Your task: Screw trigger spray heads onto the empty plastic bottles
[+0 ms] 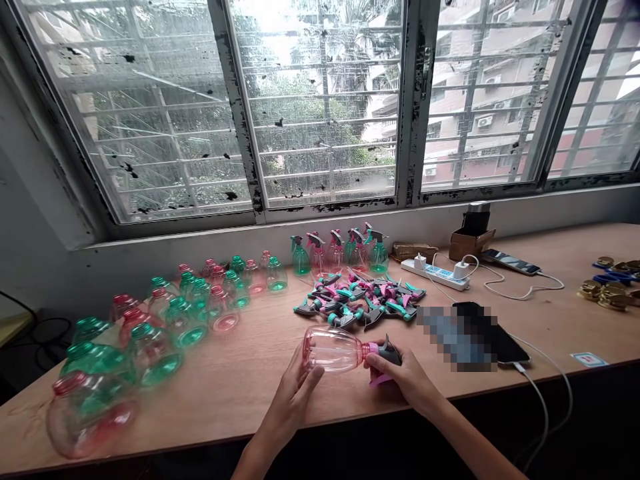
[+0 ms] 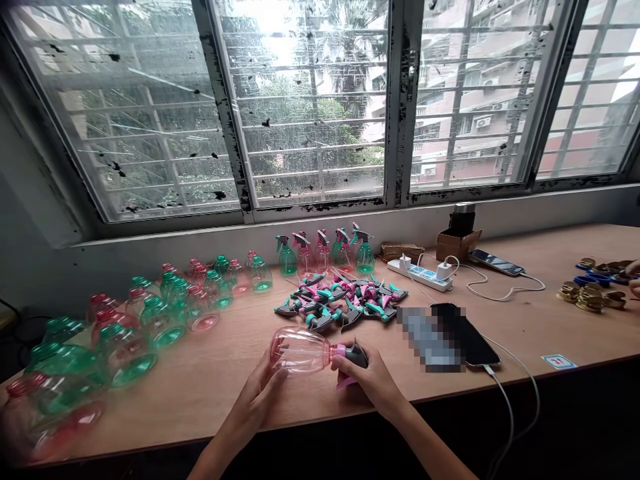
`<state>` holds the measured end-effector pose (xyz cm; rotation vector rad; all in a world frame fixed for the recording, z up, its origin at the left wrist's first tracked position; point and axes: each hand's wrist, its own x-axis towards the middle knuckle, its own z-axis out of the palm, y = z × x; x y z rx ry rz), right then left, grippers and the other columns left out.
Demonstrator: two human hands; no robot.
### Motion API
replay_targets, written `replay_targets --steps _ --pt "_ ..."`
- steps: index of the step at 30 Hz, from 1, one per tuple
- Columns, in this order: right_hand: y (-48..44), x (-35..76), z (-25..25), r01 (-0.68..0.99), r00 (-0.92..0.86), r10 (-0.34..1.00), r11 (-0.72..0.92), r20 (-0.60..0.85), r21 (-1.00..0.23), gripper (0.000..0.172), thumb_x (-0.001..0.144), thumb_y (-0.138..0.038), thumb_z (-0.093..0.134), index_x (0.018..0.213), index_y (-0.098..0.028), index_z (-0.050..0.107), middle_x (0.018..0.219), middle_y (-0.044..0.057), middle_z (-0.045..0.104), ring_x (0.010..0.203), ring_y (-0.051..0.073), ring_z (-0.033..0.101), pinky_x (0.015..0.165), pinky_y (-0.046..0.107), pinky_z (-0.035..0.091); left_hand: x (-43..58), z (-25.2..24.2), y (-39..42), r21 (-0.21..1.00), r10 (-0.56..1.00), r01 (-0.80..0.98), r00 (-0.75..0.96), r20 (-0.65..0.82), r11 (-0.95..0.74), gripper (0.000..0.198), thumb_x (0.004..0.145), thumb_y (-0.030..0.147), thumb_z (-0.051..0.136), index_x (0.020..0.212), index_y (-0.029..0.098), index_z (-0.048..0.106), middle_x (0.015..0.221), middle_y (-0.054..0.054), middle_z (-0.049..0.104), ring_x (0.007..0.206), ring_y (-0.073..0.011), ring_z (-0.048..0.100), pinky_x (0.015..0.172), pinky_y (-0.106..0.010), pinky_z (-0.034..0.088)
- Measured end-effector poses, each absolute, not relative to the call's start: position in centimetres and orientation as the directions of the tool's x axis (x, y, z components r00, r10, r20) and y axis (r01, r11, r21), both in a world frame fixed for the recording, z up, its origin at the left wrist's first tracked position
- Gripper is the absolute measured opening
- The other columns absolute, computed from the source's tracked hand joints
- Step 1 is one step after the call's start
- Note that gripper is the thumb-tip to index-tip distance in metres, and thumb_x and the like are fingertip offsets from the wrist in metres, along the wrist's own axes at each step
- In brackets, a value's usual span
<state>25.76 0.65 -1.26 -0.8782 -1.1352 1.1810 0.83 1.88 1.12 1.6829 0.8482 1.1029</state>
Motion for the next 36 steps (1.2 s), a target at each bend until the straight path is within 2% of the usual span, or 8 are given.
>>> replay_targets --steps 3,8,10,13,18,25,30,36 --pt "0.7 25.8 -1.4 -0.252 0.006 0.979 0.198 0.203 -0.947 0.037 0.078 -0.044 0.086 0.094 -0.016 0.069 0.071 0.0 0.071 0.063 0.015 0.063 0.059 0.026 0.057 0.7 0.1 2.5 0.937 0.885 0.042 0.347 0.311 -0.346 0.068 0.095 0.048 0.064 0.155 0.029 0.039 0.163 -0.008 0.04 0.152 -0.035 0.032 0.122 -0.047 0.035" --pt "0.7 25.8 -1.2 -0.283 0.004 0.978 0.201 0.208 -0.938 0.036 0.078 -0.044 0.087 0.096 -0.017 0.07 0.071 0.0 0.07 0.061 0.015 0.063 0.057 0.026 0.058 0.6 -0.7 2.9 0.936 0.889 0.041 0.332 0.316 -0.348 0.072 0.092 0.044 0.07 0.155 0.031 0.039 0.154 -0.009 0.044 0.135 -0.0333 0.056 0.115 -0.046 0.046" --pt "0.6 25.7 -1.1 -0.286 0.0 0.977 0.202 0.211 -0.937 0.035 0.077 -0.043 0.087 0.094 -0.017 0.071 0.07 0.0 0.07 0.061 0.015 0.063 0.057 0.026 0.058 0.6 -0.3 2.6 0.936 0.882 0.046 0.353 0.312 -0.35 0.073 0.091 0.044 0.072 0.155 0.032 0.04 0.154 -0.009 0.045 0.135 -0.0341 0.056 0.115 -0.046 0.046" --pt "0.6 25.7 -1.1 -0.294 0.003 0.977 0.203 0.211 -0.934 0.036 0.077 -0.043 0.088 0.095 -0.017 0.07 0.071 0.0 0.071 0.061 0.015 0.064 0.057 0.026 0.058 0.5 0.5 2.3 0.925 0.865 0.068 0.386 0.322 -0.374 0.067 0.095 0.046 0.066 0.155 0.031 0.042 0.159 -0.009 0.043 0.143 -0.0361 0.046 0.118 -0.047 0.042" --pt "0.8 25.7 -1.4 -0.297 0.006 0.978 0.2 0.208 -0.934 0.036 0.077 -0.042 0.088 0.096 -0.017 0.07 0.072 0.0 0.071 0.062 0.015 0.064 0.058 0.026 0.058 0.3 0.9 2.7 0.866 0.849 0.156 0.341 0.404 -0.475 0.049 0.103 0.046 0.051 0.148 0.028 0.053 0.157 -0.007 0.047 0.151 -0.033 0.033 0.128 -0.05 0.02" --pt "0.8 25.7 -1.1 -0.322 0.025 0.974 0.222 0.226 -0.92 0.034 0.082 -0.044 0.083 0.096 -0.016 0.071 0.075 0.002 0.072 0.061 0.015 0.063 0.056 0.026 0.057 0.4 0.0 2.5 0.906 0.861 0.097 0.368 0.351 -0.411 0.054 0.101 0.042 0.057 0.152 0.034 0.043 0.165 -0.006 0.033 0.148 -0.0305 0.039 0.118 -0.044 0.041" --pt "0.6 25.8 -1.2 -0.301 0.021 0.974 0.22 0.224 -0.928 0.035 0.079 -0.043 0.086 0.096 -0.017 0.071 0.074 0.002 0.072 0.062 0.016 0.064 0.057 0.026 0.057 0.5 0.3 1.9 0.951 0.893 0.051 0.363 0.267 -0.306 0.058 0.097 0.046 0.063 0.149 0.031 0.042 0.161 -0.011 0.04 0.136 -0.0315 0.054 0.117 -0.048 0.04" --pt "0.7 25.8 -1.2 -0.278 0.024 0.977 0.209 0.211 -0.938 0.037 0.076 -0.043 0.088 0.098 -0.017 0.072 0.07 0.0 0.07 0.06 0.015 0.063 0.056 0.025 0.057 0.6 0.5 2.1 0.951 0.909 0.008 0.296 0.293 -0.309 0.039 0.099 0.051 0.056 0.125 0.023 0.056 0.146 -0.013 0.058 0.135 -0.033 0.055 0.117 -0.048 0.038"
